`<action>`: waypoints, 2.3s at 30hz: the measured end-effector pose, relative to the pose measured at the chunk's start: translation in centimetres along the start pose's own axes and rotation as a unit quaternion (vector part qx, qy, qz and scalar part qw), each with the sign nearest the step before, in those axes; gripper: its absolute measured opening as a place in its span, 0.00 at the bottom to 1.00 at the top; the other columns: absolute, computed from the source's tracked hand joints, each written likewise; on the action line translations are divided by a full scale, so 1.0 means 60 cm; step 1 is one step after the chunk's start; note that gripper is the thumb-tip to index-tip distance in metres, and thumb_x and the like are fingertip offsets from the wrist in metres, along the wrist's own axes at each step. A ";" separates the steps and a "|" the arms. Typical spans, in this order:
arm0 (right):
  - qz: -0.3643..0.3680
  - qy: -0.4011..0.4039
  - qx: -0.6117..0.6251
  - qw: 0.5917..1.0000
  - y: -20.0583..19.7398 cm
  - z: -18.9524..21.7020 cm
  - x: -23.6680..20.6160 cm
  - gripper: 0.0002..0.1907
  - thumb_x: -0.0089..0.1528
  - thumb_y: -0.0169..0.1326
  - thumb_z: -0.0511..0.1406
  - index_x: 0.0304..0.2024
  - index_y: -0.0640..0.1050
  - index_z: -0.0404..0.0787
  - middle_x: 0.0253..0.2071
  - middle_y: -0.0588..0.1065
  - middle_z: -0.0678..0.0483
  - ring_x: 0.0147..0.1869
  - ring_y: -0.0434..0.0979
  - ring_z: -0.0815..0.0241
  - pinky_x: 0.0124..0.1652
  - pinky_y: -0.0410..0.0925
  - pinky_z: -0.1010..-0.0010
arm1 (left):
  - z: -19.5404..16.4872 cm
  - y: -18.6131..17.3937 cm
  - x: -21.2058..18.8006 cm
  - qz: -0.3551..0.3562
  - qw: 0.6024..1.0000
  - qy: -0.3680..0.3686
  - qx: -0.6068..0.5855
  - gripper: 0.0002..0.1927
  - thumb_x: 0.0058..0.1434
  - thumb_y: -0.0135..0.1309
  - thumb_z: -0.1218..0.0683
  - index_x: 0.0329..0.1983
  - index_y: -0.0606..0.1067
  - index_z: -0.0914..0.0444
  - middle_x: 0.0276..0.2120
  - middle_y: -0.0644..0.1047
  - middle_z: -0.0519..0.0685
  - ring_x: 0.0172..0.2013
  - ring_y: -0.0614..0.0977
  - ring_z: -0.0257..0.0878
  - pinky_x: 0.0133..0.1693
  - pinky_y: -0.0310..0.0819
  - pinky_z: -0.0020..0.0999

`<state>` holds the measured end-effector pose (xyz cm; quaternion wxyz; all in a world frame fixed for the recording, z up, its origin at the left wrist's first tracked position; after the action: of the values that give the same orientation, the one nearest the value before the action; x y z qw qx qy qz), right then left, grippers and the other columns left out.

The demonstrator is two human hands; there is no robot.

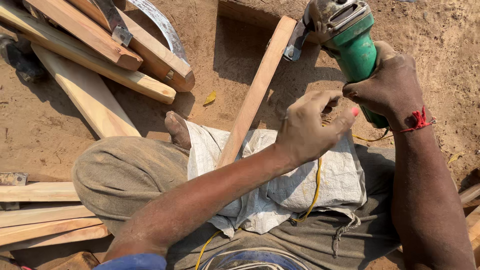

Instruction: The person sits on the ground and uses a handheld angle grinder to smooth and shape the edges of wooden handles attached to curved metal blades. They hold each handle with one hand and grind the wood with the other, rotating the pieces to work different sides before placing them aside.

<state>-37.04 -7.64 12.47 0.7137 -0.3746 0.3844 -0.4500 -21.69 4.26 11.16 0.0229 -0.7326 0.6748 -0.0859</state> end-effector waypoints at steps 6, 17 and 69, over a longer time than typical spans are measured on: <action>0.016 -0.010 0.032 0.999 0.014 0.007 -0.008 0.30 0.57 0.71 0.37 0.55 0.75 0.28 0.41 0.79 0.40 0.41 0.82 0.56 0.40 0.76 0.64 | 0.170 0.196 0.070 0.020 0.945 -0.273 -0.177 0.44 0.55 0.47 0.17 0.24 0.71 0.64 0.19 0.67 0.42 0.24 0.72 0.33 0.18 0.71 0.32; 0.084 0.032 0.176 0.980 -0.032 -0.012 -0.068 0.56 0.48 0.70 0.33 0.78 0.64 0.44 0.58 0.77 0.45 0.46 0.81 0.57 0.32 0.75 0.64 | 0.121 0.186 0.124 0.054 0.834 -0.225 -0.501 0.35 0.57 0.69 0.34 0.52 0.78 0.67 0.43 0.81 0.52 0.44 0.83 0.37 0.47 0.81 0.34; 0.011 0.031 0.056 0.998 -0.039 -0.004 -0.062 0.53 0.43 0.69 0.31 0.73 0.69 0.39 0.55 0.79 0.42 0.52 0.82 0.55 0.48 0.77 0.64 | 0.084 0.171 0.126 0.029 0.859 -0.202 -0.470 0.34 0.61 0.65 0.33 0.49 0.75 0.67 0.39 0.79 0.53 0.42 0.85 0.42 0.46 0.86 0.40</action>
<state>-39.17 -4.98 15.19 0.7264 -0.3154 0.3846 -0.4742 -30.44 -4.57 5.40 -0.1855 -0.6377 0.6365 0.3921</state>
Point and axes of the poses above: each hand's wrist, its own x-axis towards the middle knuckle, its own y-axis out of the palm, z = x × y, the point moved 8 cm from there along x, towards the middle knuckle
